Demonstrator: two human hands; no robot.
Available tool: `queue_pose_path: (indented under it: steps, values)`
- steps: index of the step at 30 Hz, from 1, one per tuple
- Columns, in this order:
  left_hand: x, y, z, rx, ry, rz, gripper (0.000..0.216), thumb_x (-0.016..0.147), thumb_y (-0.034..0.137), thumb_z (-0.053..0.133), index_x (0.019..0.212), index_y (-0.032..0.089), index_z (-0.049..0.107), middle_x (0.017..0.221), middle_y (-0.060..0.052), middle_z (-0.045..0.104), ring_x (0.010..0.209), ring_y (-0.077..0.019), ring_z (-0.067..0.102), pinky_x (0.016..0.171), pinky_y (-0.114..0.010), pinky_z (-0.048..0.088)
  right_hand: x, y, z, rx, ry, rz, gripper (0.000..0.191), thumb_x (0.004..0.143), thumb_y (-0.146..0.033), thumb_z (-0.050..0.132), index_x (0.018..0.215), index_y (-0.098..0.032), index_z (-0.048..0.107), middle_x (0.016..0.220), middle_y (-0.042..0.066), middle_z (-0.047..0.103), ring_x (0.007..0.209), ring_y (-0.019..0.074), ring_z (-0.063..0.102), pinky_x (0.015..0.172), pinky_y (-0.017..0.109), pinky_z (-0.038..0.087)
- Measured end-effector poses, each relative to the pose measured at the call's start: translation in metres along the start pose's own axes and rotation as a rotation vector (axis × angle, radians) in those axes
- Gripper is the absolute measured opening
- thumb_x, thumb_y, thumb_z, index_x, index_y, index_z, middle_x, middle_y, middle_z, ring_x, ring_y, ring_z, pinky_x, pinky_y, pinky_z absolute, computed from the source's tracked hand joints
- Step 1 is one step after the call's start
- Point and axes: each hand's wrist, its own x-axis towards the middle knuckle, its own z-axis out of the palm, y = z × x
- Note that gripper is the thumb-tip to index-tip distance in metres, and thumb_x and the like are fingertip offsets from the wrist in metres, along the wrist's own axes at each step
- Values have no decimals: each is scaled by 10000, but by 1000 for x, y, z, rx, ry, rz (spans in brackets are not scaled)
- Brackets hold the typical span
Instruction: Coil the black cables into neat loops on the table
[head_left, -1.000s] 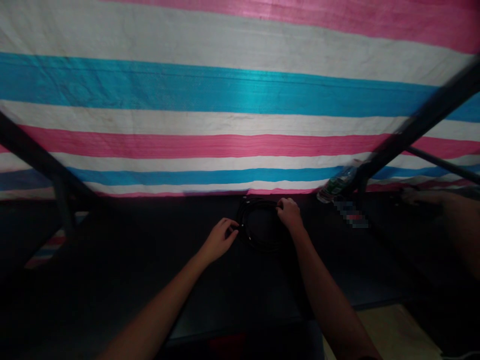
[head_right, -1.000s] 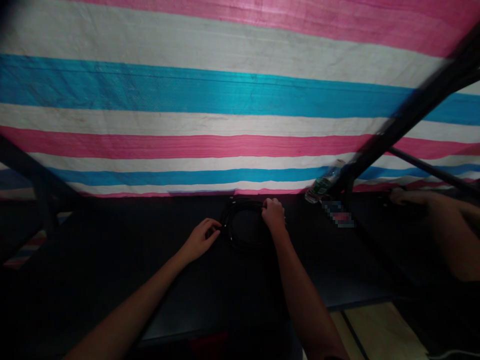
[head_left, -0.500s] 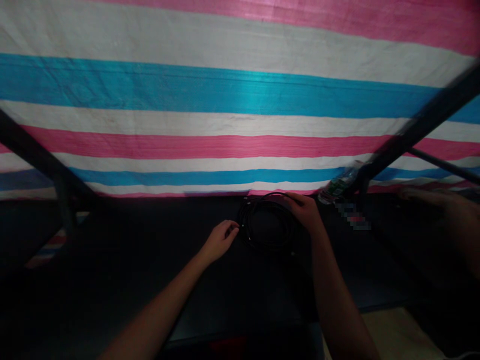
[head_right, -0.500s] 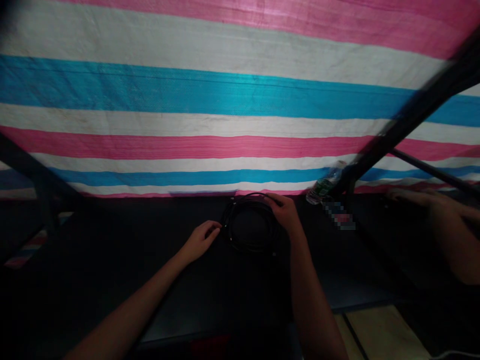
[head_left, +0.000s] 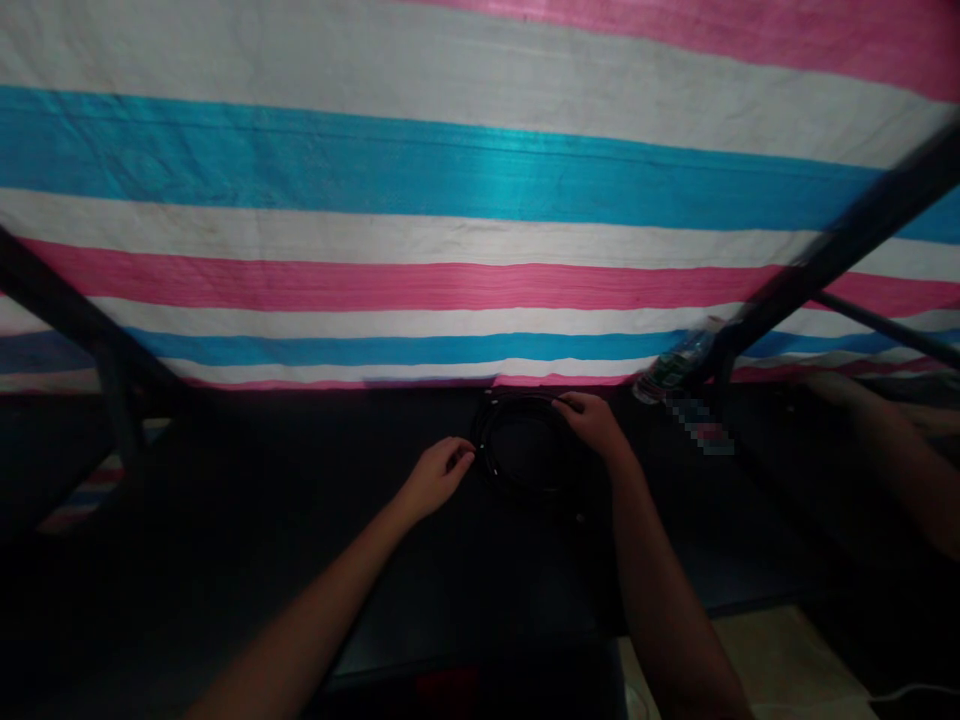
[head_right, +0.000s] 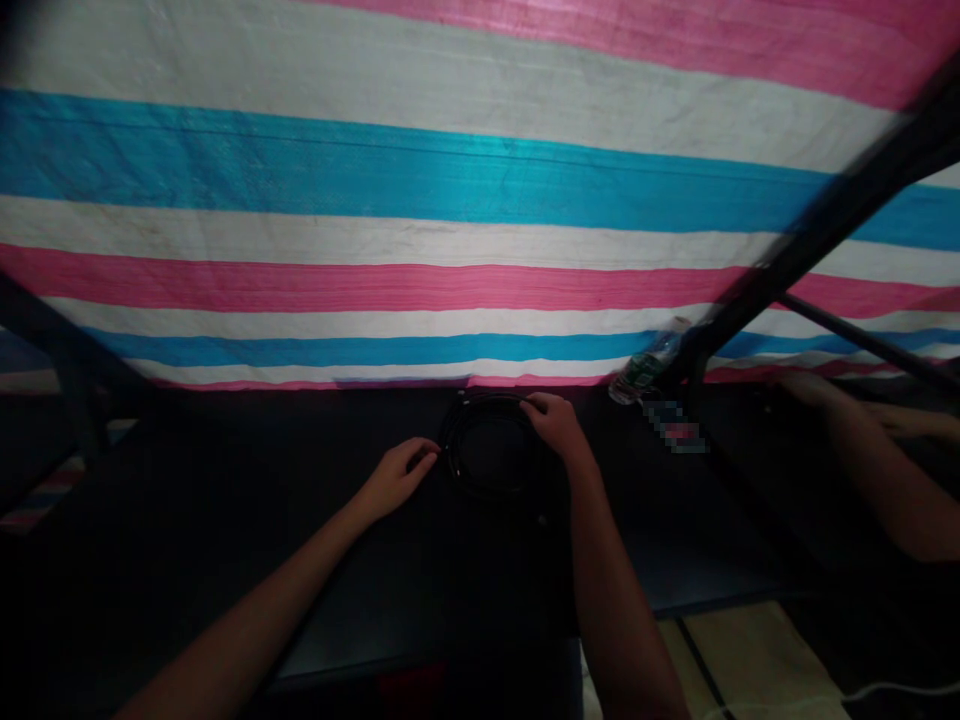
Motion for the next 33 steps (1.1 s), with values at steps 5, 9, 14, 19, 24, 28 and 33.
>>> queue_pose_path:
  steps: [5, 9, 14, 19, 24, 28, 33]
  values:
    - [1, -3, 1, 7, 3, -11, 234, 946, 341, 486, 1038, 181, 631, 934, -36, 652, 785, -163, 587, 704, -285, 443, -1, 15, 16, -284, -192, 108, 121, 743, -256, 708, 812, -160, 737, 827, 84, 736, 727, 198, 666, 646, 264, 453]
    - [1, -3, 0, 3, 2, -2, 227, 944, 333, 484, 1029, 181, 631, 951, -42, 655, 823, -172, 596, 734, -293, 454, 0, 16, 19, -338, -191, 95, 67, 769, -214, 660, 758, -160, 699, 787, 81, 695, 722, 193, 631, 676, 278, 445]
    - [0, 0, -1, 0, 3, -20, 225, 943, 327, 486, 1031, 181, 632, 947, -43, 662, 826, -176, 606, 739, -296, 463, 0, 6, 13, -220, 38, -93, 146, 867, -269, 533, 914, -161, 619, 899, 111, 664, 829, 217, 619, 750, 314, 460]
    - [0, 1, -2, -17, 6, -6, 241, 952, 346, 476, 1033, 187, 638, 983, -49, 664, 889, -188, 612, 805, -312, 459, -4, -8, -1, -29, 224, -97, 199, 907, -342, 494, 997, -194, 592, 773, 46, 651, 659, 181, 602, 624, 278, 438]
    - [0, -4, 0, -90, 1, -16, 359, 987, 417, 381, 1013, 179, 649, 939, -54, 662, 868, -188, 610, 807, -314, 459, -7, -17, -4, 419, 173, 9, 252, 855, -433, 581, 941, -197, 606, 532, -66, 450, 426, 97, 404, 424, 218, 341]
    - [-1, -9, 3, -221, 43, -63, 494, 1003, 474, 267, 1033, 163, 649, 884, -59, 657, 804, -178, 599, 769, -303, 472, -12, -31, 3, 749, -36, 134, 287, 816, -475, 633, 902, -209, 567, 492, -118, 314, 354, 56, 271, 341, 181, 233]
    - [-1, -4, 0, -235, 29, -91, 518, 999, 505, 268, 1043, 157, 649, 907, -58, 655, 816, -178, 589, 781, -305, 470, -12, -35, 17, 467, -141, 54, 274, 860, -455, 573, 914, -189, 613, 570, -50, 511, 445, 100, 470, 440, 223, 410]
